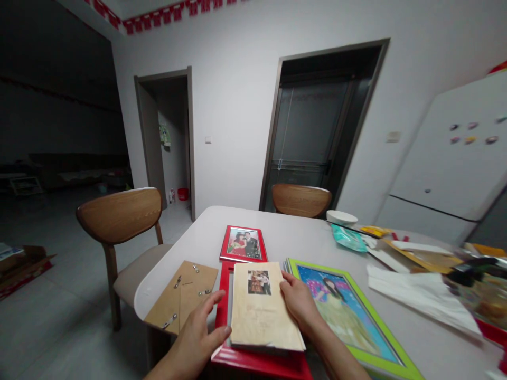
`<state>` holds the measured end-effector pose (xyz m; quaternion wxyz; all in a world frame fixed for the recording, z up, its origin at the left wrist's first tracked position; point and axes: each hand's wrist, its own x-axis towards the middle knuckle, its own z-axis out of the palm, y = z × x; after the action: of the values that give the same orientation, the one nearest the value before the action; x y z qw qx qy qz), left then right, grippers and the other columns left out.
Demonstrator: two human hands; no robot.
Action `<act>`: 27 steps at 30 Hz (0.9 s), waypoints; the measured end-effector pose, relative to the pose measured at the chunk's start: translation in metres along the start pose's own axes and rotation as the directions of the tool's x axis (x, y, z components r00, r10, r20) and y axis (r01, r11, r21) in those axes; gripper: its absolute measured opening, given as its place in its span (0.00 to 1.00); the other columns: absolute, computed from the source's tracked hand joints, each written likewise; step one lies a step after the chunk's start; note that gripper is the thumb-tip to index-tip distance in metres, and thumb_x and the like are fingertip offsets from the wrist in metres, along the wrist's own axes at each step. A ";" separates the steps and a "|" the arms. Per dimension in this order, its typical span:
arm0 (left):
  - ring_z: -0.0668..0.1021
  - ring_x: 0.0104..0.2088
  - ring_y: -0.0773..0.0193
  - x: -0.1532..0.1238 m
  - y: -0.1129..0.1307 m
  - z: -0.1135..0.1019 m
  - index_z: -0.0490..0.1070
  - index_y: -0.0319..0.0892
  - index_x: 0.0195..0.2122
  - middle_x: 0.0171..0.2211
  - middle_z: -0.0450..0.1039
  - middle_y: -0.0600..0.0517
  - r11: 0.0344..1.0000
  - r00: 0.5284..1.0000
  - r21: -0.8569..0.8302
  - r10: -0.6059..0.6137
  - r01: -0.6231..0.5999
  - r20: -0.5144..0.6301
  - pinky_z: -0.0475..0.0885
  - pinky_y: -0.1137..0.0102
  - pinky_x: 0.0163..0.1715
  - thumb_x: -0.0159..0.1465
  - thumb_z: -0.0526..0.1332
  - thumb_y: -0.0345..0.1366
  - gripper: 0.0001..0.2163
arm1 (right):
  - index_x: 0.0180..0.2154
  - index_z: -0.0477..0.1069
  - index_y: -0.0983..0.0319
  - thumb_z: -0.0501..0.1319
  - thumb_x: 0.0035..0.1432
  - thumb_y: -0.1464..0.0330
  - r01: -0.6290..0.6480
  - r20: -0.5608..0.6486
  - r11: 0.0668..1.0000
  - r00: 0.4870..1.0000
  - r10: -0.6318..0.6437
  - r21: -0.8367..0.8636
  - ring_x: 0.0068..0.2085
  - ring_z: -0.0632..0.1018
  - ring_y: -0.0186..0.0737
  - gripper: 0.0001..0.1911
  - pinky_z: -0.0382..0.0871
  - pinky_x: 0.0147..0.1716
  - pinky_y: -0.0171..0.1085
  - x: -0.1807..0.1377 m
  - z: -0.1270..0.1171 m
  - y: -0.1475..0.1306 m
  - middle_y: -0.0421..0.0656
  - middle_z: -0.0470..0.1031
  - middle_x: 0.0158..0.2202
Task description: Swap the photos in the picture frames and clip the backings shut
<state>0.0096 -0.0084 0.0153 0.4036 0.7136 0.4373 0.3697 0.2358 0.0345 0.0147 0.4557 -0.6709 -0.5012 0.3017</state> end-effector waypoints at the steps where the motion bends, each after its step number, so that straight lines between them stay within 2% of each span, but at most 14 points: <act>1: 0.60 0.53 0.56 -0.002 0.000 -0.001 0.57 0.36 0.51 0.53 0.58 0.43 0.995 0.999 0.103 -0.010 0.005 0.040 0.54 0.61 0.53 0.50 0.57 0.32 0.25 | 0.45 0.65 0.68 0.47 0.44 0.73 -0.025 0.033 1.000 0.999 0.025 -0.016 0.23 0.75 0.39 0.24 0.66 0.22 0.34 0.001 -0.001 0.002 0.47 0.76 0.26; 3: 0.59 0.54 0.55 -0.007 0.001 -0.001 0.59 0.34 0.50 0.53 0.57 0.41 0.970 0.991 0.241 -0.011 -0.022 0.137 0.53 0.62 0.53 0.48 0.58 0.31 0.26 | 0.46 0.64 0.69 0.46 0.45 0.72 -0.057 0.083 0.998 0.995 0.057 -0.005 0.25 0.75 0.39 0.25 0.66 0.23 0.34 0.004 0.000 0.004 0.47 0.76 0.28; 6: 0.56 0.55 0.53 -0.009 0.000 0.003 0.60 0.31 0.49 0.54 0.54 0.38 0.926 0.968 0.363 0.013 -0.106 0.249 0.52 0.61 0.54 0.47 0.60 0.32 0.27 | 0.45 0.64 0.70 0.46 0.45 0.72 -0.008 0.060 0.996 0.998 0.014 -0.094 0.28 0.76 0.39 0.24 0.65 0.24 0.33 0.008 0.007 0.007 0.48 0.76 0.30; 9: 0.55 0.55 0.52 -0.009 -0.004 0.005 0.60 0.31 0.48 0.54 0.54 0.37 0.897 0.960 0.414 0.037 -0.155 0.278 0.52 0.59 0.53 0.47 0.61 0.33 0.26 | 0.42 0.67 0.69 0.46 0.46 0.72 0.091 0.042 0.947 0.996 -0.082 -0.308 0.32 0.75 0.39 0.22 0.64 0.27 0.32 0.010 0.016 0.008 0.48 0.75 0.33; 12: 0.57 0.55 0.53 -0.008 -0.006 0.004 0.62 0.34 0.47 0.54 0.56 0.39 0.894 0.962 0.416 0.050 -0.163 0.270 0.54 0.59 0.53 0.47 0.62 0.34 0.25 | 0.37 0.70 0.66 0.48 0.46 0.71 0.164 0.070 0.886 0.986 -0.148 -0.434 0.33 0.74 0.40 0.18 0.62 0.30 0.33 0.009 0.019 0.009 0.47 0.75 0.34; 16: 0.58 0.54 0.55 -0.011 -0.009 -0.002 0.62 0.38 0.48 0.54 0.57 0.42 0.892 0.968 0.421 0.062 -0.163 0.242 0.54 0.59 0.52 0.45 0.62 0.32 0.26 | 0.28 0.72 0.65 0.51 0.45 0.69 0.183 0.073 0.821 0.983 -0.171 -0.540 0.30 0.73 0.42 0.12 0.59 0.28 0.35 0.003 0.017 0.008 0.50 0.74 0.27; 18: 0.57 0.55 0.55 -0.014 -0.011 -0.009 0.60 0.40 0.49 0.55 0.55 0.43 0.880 0.970 0.445 0.062 -0.163 0.234 0.52 0.58 0.53 0.45 0.61 0.32 0.27 | 0.29 0.71 0.66 0.52 0.46 0.68 0.183 0.067 0.787 0.982 -0.179 -0.588 0.29 0.72 0.42 0.12 0.58 0.28 0.35 -0.002 0.017 0.005 0.50 0.73 0.27; 20: 0.55 0.56 0.55 -0.017 -0.015 -0.021 0.58 0.40 0.51 0.56 0.53 0.43 0.856 0.974 0.499 0.020 -0.133 0.225 0.49 0.57 0.54 0.45 0.60 0.32 0.29 | 0.34 0.70 0.66 0.51 0.48 0.68 0.231 0.078 0.756 0.969 -0.233 -0.613 0.33 0.72 0.42 0.14 0.59 0.30 0.35 -0.008 0.020 -0.001 0.51 0.72 0.32; 23: 0.53 0.56 0.55 -0.021 -0.030 -0.046 0.57 0.40 0.52 0.56 0.50 0.43 0.790 0.989 0.612 -0.069 -0.027 0.131 0.46 0.56 0.54 0.45 0.59 0.31 0.30 | 0.42 0.67 0.67 0.50 0.51 0.67 0.389 0.178 0.737 0.919 -0.352 -0.553 0.40 0.69 0.42 0.18 0.58 0.38 0.36 -0.024 0.035 -0.017 0.52 0.69 0.40; 27: 0.57 0.55 0.53 -0.024 -0.063 -0.076 0.60 0.37 0.50 0.55 0.54 0.41 0.698 0.994 0.708 -0.057 0.106 -0.093 0.50 0.57 0.53 0.45 0.57 0.30 0.28 | 0.41 0.67 0.61 0.53 0.49 0.63 0.560 0.375 0.712 0.824 -0.425 -0.424 0.41 0.67 0.42 0.17 0.56 0.41 0.38 -0.058 0.080 -0.041 0.47 0.68 0.38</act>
<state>-0.0860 0.0075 -0.0151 0.0987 0.7817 0.5900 0.1763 0.1322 0.0077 0.0171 0.2557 -0.5645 -0.7779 0.1044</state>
